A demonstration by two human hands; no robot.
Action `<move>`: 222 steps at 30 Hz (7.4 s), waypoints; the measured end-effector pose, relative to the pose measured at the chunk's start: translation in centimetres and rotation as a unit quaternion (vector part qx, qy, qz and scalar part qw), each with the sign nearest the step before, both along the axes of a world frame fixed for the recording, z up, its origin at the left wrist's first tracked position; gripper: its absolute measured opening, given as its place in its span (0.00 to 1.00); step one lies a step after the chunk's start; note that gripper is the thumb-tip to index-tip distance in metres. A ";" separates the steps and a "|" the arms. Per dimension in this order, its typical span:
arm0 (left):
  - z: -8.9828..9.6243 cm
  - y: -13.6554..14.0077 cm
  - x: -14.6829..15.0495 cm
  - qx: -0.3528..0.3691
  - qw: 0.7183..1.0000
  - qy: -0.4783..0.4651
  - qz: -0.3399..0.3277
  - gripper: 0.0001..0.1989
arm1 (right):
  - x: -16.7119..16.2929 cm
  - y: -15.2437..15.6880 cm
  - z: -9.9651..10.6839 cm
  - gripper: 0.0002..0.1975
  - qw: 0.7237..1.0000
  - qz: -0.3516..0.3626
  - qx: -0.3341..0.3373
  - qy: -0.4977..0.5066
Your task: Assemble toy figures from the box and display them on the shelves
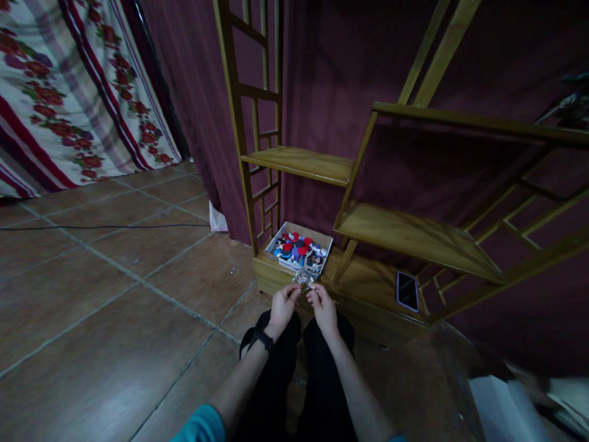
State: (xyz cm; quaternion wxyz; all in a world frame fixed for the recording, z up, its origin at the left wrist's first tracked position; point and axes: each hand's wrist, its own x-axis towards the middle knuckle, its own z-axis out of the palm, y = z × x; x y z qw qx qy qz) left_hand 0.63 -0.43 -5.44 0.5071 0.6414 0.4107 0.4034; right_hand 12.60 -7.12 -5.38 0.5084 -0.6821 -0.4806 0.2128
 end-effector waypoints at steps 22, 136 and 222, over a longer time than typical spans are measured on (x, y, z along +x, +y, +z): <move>1.1 -0.5 0.1 -0.007 0.998 0.038 0.055 0.14 | 0.0 -0.2 0.2 0.12 0.999 -0.006 -0.020 -0.029; 2.8 -0.8 -1.0 0.316 0.890 0.328 -0.024 0.13 | 0.0 -0.2 -0.4 0.17 0.996 -0.070 0.025 -0.042; 1.6 1.3 0.9 -0.128 0.977 -0.077 -0.151 0.17 | -1.3 -0.2 0.5 0.16 0.996 0.000 0.091 -0.008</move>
